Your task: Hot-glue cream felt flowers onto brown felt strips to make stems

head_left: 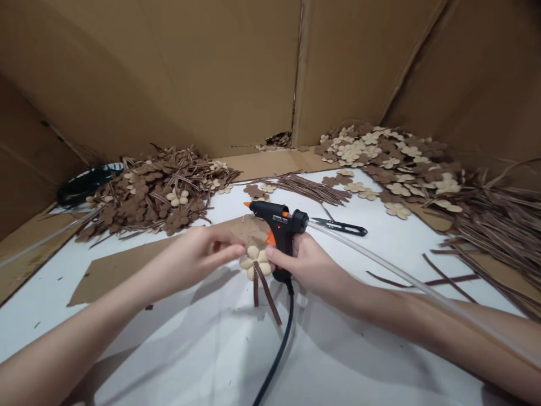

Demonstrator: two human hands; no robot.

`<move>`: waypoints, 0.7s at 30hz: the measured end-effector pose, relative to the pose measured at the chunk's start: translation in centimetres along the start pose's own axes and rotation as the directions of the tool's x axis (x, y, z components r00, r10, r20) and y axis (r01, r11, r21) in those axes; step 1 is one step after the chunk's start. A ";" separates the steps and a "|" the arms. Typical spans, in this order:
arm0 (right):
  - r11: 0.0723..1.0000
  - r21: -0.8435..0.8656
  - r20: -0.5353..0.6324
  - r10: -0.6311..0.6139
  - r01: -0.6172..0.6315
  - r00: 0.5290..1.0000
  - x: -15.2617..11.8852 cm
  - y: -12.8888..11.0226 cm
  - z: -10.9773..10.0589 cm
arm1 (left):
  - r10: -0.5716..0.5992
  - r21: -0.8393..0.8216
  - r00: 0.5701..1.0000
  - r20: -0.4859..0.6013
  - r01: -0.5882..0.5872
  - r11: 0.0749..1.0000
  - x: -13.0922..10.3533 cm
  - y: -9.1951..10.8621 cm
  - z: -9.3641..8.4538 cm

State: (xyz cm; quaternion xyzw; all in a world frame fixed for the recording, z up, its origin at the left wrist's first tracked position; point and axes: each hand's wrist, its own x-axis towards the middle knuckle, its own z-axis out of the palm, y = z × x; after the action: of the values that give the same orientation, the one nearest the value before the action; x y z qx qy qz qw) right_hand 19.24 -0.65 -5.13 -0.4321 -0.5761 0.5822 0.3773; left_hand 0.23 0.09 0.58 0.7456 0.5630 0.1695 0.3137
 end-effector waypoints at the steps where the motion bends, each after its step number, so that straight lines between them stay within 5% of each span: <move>1: 1.000 -0.015 0.005 -0.006 0.006 1.000 0.0 0.0 0.0 | 0.029 -0.015 0.993 0.114 -0.028 0.999 0.2 0.1 0.5; 3: 0.999 -0.031 0.017 -0.005 0.006 1.000 0.0 0.0 0.1 | 0.033 -0.003 0.959 0.283 -0.033 0.999 0.5 0.1 1.2; 4: 1.000 -0.031 0.027 0.000 0.001 1.000 0.0 0.0 0.1 | 0.025 -0.030 0.959 0.283 -0.017 0.999 0.5 0.1 1.4; 8: 1.000 -0.011 0.031 0.001 -0.001 1.000 0.0 0.0 0.0 | -0.005 -0.112 0.978 0.210 0.029 0.993 0.3 0.2 1.9; 14: 0.998 0.058 0.118 0.016 -0.023 0.993 -0.3 -0.9 0.0 | -0.073 0.026 0.996 0.058 0.071 0.997 -0.1 0.5 2.5; 21: 0.998 0.060 0.116 0.026 -0.033 0.993 -0.2 -0.5 0.2 | 0.007 0.075 0.989 -0.145 0.004 0.997 -1.2 0.6 4.1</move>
State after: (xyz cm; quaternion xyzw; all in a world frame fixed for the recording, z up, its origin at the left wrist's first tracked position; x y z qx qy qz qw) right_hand 19.08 -0.86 -4.60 -0.3945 -0.5720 0.6292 0.3482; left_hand 2.82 -2.30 -1.99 0.7431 0.5896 0.2024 0.2433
